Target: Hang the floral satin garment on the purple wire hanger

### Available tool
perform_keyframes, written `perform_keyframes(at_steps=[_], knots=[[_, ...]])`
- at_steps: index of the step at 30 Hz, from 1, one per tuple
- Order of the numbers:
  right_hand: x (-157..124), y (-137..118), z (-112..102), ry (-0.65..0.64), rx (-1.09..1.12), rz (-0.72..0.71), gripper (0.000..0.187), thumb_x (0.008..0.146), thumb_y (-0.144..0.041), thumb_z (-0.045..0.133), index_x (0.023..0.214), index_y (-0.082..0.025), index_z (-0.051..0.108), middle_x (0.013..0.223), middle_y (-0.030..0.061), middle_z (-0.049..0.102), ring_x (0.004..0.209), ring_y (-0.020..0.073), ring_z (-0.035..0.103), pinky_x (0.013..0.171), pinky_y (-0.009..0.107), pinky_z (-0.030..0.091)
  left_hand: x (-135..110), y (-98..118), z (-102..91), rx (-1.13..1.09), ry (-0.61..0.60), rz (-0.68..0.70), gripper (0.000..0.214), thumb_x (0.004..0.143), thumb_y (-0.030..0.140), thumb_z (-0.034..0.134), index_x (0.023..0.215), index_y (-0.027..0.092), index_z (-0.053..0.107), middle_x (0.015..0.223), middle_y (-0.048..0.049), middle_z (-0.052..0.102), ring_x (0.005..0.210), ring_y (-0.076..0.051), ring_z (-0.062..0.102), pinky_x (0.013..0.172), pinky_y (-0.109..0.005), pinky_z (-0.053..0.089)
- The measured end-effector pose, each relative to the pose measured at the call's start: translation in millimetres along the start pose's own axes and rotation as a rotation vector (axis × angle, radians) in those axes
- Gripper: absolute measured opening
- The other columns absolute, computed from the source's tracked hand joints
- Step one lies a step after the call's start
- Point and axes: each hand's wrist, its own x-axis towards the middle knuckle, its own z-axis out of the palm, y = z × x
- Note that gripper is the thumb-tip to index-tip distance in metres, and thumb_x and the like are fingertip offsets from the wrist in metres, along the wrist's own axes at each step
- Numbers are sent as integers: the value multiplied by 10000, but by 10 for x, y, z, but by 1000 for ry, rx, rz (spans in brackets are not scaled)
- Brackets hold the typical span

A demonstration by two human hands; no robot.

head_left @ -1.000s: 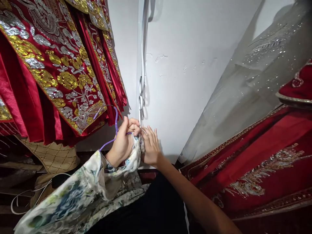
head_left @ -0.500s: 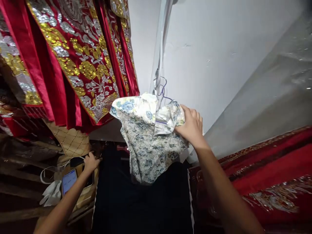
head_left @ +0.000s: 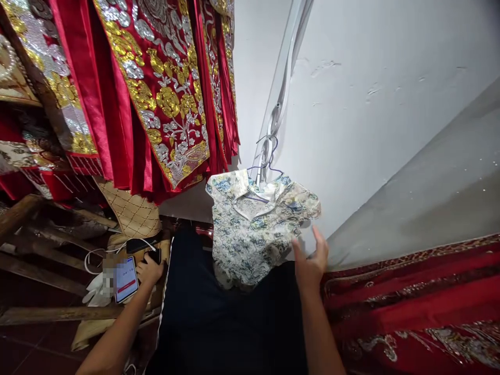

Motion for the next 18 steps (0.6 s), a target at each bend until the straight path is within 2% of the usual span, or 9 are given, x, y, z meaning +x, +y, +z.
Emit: perform_keyframes(at_steps=[1, 3, 5, 9, 13, 15, 18], knots=[[-213, 91, 19, -13, 19, 74, 609, 840, -458, 595, 1372, -171, 522, 1370, 154, 534, 1296, 320, 469, 1106, 497, 348, 27, -2, 16, 15, 17, 0, 737, 848, 541, 500, 1400, 87, 323, 1344, -314, 394, 1268, -460, 403, 936, -530, 371], [-560, 282, 46, -119, 55, 208, 583, 809, -480, 618, 1300, -166, 587, 1314, 153, 576, 1241, 327, 516, 1076, 499, 384, 70, -6, 38, 41, 43, 15, 662, 869, 520, 476, 1347, 72, 379, 1304, -306, 423, 1239, -446, 426, 925, -511, 374], [-741, 449, 48, -189, 74, 307, 572, 785, -494, 638, 1263, -182, 618, 1315, 145, 576, 1236, 333, 520, 1053, 497, 406, 83, -13, 59, 65, 65, 40, 609, 882, 492, 466, 1320, 73, 407, 1289, -299, 430, 1229, -437, 428, 923, -499, 370], [-679, 579, 39, -143, 84, 381, 543, 770, -494, 641, 1228, -203, 645, 1292, 122, 602, 1193, 328, 549, 1016, 492, 428, 53, -28, 111, 104, 79, 54, 576, 896, 445, 462, 1356, 104, 401, 1288, -292, 418, 1209, -433, 432, 904, -489, 374], [-567, 454, 135, -138, 123, 337, 516, 769, -473, 630, 1197, -185, 659, 1268, 130, 616, 1182, 315, 554, 1013, 470, 432, 54, -28, 109, 116, 55, 53, 554, 910, 453, 435, 1366, 137, 426, 1264, -280, 429, 1167, -426, 462, 868, -484, 393], [-567, 346, 240, -186, 159, 308, 506, 776, -463, 616, 1196, -181, 649, 1261, 131, 624, 1188, 310, 554, 1018, 468, 427, 57, -24, 88, 115, 44, 63, 554, 918, 460, 409, 1379, 153, 427, 1252, -274, 434, 1158, -431, 469, 851, -494, 401], [-506, 184, 494, -354, 259, 299, 479, 790, -465, 603, 1187, -200, 640, 1236, 124, 649, 1164, 304, 580, 975, 446, 457, 51, -29, 61, 116, 33, 88, 579, 924, 468, 372, 1415, 161, 394, 1236, -270, 437, 1154, -446, 478, 835, -508, 406]])
